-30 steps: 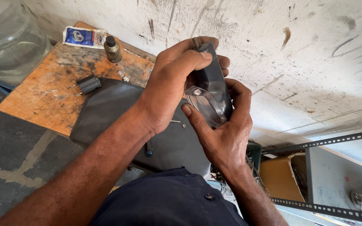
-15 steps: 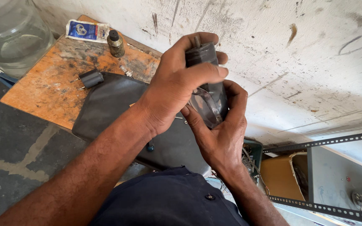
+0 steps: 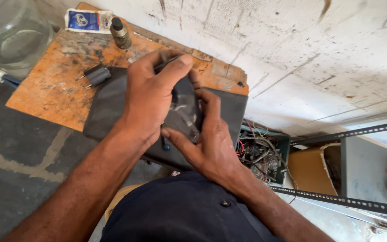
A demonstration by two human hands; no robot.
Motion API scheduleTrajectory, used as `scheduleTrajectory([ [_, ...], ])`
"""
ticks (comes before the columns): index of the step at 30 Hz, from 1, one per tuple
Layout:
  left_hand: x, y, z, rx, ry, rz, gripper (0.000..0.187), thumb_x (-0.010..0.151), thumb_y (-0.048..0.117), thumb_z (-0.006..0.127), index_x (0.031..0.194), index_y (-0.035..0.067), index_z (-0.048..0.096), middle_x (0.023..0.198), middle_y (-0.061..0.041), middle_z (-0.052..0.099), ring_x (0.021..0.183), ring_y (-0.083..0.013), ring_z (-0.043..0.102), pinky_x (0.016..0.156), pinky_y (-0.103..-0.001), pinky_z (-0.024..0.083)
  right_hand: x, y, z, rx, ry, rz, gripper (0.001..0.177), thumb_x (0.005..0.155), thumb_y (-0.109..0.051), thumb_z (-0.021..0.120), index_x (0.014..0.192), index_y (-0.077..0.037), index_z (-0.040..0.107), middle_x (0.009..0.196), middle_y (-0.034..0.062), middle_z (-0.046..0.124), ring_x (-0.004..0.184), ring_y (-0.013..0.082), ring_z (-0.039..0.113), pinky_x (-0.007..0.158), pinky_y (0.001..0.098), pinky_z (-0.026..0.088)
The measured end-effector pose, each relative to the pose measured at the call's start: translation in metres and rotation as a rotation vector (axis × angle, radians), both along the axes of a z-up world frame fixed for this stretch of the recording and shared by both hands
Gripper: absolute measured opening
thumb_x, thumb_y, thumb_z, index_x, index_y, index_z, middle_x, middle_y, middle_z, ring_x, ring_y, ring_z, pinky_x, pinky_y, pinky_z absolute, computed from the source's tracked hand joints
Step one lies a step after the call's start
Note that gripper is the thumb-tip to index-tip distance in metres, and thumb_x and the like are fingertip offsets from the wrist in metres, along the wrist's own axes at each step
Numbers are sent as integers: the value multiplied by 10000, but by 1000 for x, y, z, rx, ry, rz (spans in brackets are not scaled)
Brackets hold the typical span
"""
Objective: The person uses a screwdriver to remove a screw from a black plastic housing, then wraps a black strap around the housing and secures it. The person then picks up a clear plastic cover and places it over the housing, securing it with the strap. Finally, the person uses a metal tool to adjust the strap.
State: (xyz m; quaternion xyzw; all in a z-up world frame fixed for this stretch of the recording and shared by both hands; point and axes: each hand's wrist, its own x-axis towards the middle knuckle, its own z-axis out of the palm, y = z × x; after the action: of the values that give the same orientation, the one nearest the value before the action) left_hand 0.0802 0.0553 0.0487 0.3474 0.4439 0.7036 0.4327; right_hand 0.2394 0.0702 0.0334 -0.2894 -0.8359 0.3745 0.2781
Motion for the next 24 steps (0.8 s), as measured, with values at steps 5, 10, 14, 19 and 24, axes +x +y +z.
scheduleTrajectory([
  [5,-10,-16,-12,-178,-15,121,306,973,306,701,1004,2,677,840,-99,716,748,-147,704,704,-307,619,-10,-5,-9,-138,-65,110,832,916,-342,791,1438,69,291,1224,325,653,1094,361,745,919,433,586],
  [10,-12,-36,-17,-286,-175,176,407,978,404,621,970,5,701,892,-83,749,725,-118,707,652,-280,606,-24,-6,-16,-183,-59,158,830,931,-358,769,1441,78,280,1190,318,685,1131,370,736,932,439,575],
  [14,-17,-57,-22,-318,-128,322,374,963,356,652,948,-17,692,839,-110,748,653,-138,704,567,-293,609,-31,-16,-20,-269,-85,247,856,922,-390,758,1446,76,268,1197,323,680,1129,376,733,926,444,580],
  [19,-29,-76,-25,-371,-98,472,283,901,261,724,877,-20,697,774,-114,742,623,-145,686,533,-295,577,-41,-28,-23,-287,-201,391,898,915,-413,740,1488,45,222,1236,354,633,1162,418,690,953,479,541],
  [24,-49,-91,-19,-522,-127,521,318,900,313,740,849,18,634,745,-135,722,585,-148,658,523,-299,568,-58,-39,-25,-157,-50,531,848,991,-384,713,1511,56,209,1535,429,420,1341,495,554,1054,519,489],
])
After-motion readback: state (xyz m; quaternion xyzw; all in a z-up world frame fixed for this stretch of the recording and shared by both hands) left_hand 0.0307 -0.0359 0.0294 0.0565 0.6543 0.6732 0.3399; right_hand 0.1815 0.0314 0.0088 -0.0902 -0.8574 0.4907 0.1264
